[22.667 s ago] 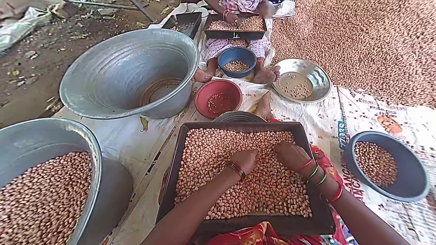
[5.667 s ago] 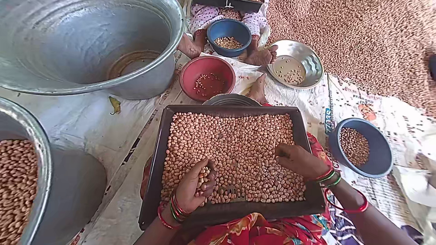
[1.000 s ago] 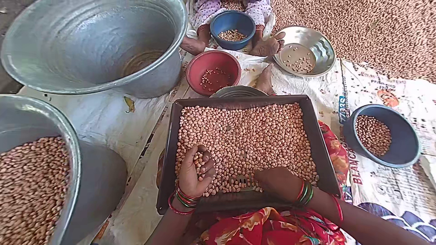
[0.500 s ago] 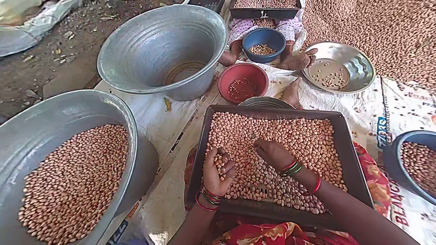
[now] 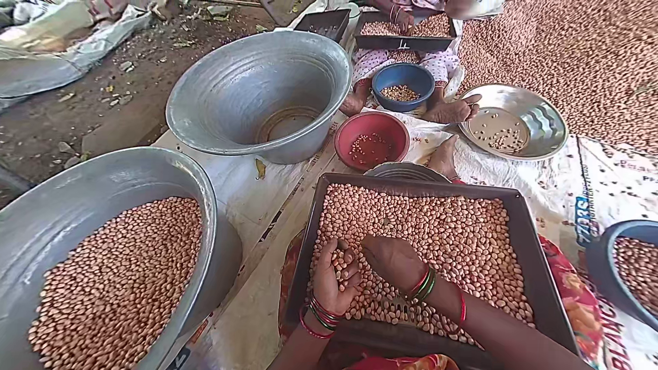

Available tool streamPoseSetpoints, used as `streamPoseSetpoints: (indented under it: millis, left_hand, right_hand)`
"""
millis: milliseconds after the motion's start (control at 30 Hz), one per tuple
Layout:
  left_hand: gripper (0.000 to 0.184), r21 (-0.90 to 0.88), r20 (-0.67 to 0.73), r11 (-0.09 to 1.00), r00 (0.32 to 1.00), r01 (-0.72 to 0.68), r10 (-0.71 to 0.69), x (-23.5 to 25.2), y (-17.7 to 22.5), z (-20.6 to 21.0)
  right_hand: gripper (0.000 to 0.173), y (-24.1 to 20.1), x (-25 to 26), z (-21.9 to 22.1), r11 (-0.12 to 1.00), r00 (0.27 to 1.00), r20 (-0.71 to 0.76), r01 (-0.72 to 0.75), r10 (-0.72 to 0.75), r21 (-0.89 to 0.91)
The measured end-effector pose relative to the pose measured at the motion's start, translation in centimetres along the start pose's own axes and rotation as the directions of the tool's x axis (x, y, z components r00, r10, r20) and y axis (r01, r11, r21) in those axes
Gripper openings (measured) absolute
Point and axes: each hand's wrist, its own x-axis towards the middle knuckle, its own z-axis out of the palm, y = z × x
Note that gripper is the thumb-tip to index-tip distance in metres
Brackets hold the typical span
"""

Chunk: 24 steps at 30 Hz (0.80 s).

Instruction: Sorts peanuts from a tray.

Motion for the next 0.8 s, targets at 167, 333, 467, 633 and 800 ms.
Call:
streamPoseSetpoints:
  millis: [167, 333, 467, 633, 800]
  left_hand:
    - [0.058, 0.017, 0.077, 0.997, 0.994, 0.081, -0.082, -0.3, -0.8, -0.1]
    - [0.061, -0.004, 0.224, 0.994, 0.969, 0.109, -0.106, 0.2, -0.6, -1.1]
    - [0.067, -0.025, 0.203, 0.997, 0.977, 0.073, -0.067, 0.3, -0.7, -1.0]
    - [0.064, -0.013, 0.162, 0.998, 0.985, 0.063, -0.06, 0.5, -0.8, -1.2]
    - [0.066, 0.009, 0.174, 0.998, 0.982, 0.068, -0.068, 0.4, -0.7, -0.9]
  right_hand:
    - [0.011, -2.9, -0.2, 0.2, 0.923, 0.796, -0.468, 0.332, -0.384, -0.194]
    - [0.031, 0.0, 4.4, -3.2, 0.995, 0.94, -0.328, 0.096, -0.091, 0.0]
    - [0.043, 4.0, 6.6, -1.5, 0.997, 0.994, -0.089, -0.068, 0.07, 0.026]
    - [0.03, 4.7, 0.4, 5.1, 0.931, 0.928, -0.09, 0.356, -0.363, -0.086]
    - [0.023, 11.5, -2.8, -0.3, 0.974, 0.935, -0.308, 0.119, -0.174, -0.191]
